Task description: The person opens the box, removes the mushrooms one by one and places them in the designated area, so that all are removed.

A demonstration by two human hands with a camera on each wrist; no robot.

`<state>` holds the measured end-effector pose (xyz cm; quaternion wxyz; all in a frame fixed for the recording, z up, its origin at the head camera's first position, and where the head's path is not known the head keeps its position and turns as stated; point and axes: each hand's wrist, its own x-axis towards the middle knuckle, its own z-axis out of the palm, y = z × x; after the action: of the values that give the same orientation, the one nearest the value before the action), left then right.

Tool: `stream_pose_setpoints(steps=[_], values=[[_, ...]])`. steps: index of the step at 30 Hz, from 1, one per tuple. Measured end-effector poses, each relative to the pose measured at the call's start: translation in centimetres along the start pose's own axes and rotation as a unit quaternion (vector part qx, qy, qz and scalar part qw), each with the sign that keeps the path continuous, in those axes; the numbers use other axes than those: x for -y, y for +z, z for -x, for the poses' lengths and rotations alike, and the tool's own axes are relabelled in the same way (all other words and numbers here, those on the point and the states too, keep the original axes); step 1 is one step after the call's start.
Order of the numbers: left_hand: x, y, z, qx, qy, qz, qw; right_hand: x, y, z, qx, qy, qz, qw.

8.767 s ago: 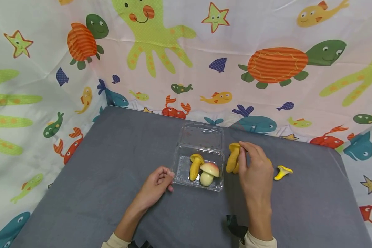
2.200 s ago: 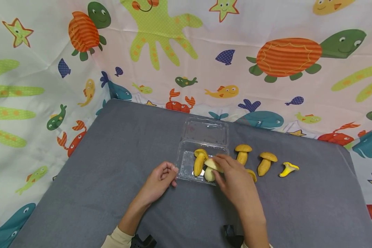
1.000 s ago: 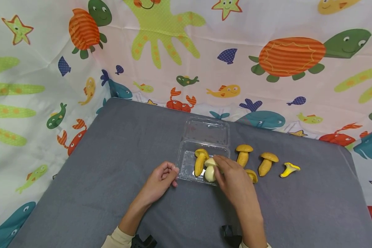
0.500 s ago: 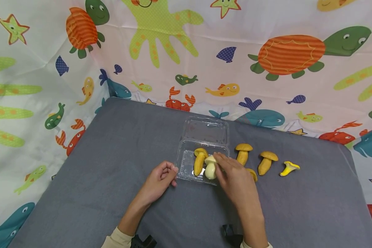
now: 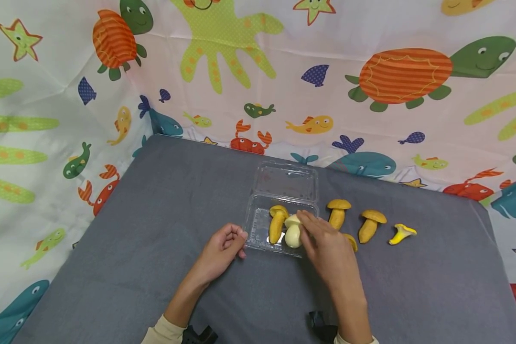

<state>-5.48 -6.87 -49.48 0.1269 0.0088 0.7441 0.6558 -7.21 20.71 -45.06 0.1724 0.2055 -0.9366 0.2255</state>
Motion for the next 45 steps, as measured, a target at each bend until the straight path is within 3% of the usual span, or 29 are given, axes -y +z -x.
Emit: stream_pose_setpoints(steps=[10, 19, 27, 37, 45], values=[[-0.3, 0.0, 0.1, 0.002, 0.001, 0.003, 1.0000, 0.2, -1.1, 0.0, -0.011, 0.009, -0.007, 1.000], [-0.2, -0.1, 0.1, 0.010, 0.000, 0.002, 1.0000, 0.1, -2.8, -0.2, -0.059, 0.011, -0.008, 0.998], [-0.1, -0.1, 0.1, 0.007, -0.001, 0.000, 1.0000, 0.3, -3.7, 0.0, -0.053, 0.044, -0.011, 0.998], [-0.1, 0.0, 0.1, 0.008, 0.002, 0.004, 1.0000, -1.5, -4.4, 0.8, -0.111, 0.040, 0.011, 0.993], [-0.4, 0.0, 0.2, 0.004, 0.001, 0.011, 0.9999, -2.2, -5.1, 1.1, -0.144, 0.067, -0.003, 0.987]])
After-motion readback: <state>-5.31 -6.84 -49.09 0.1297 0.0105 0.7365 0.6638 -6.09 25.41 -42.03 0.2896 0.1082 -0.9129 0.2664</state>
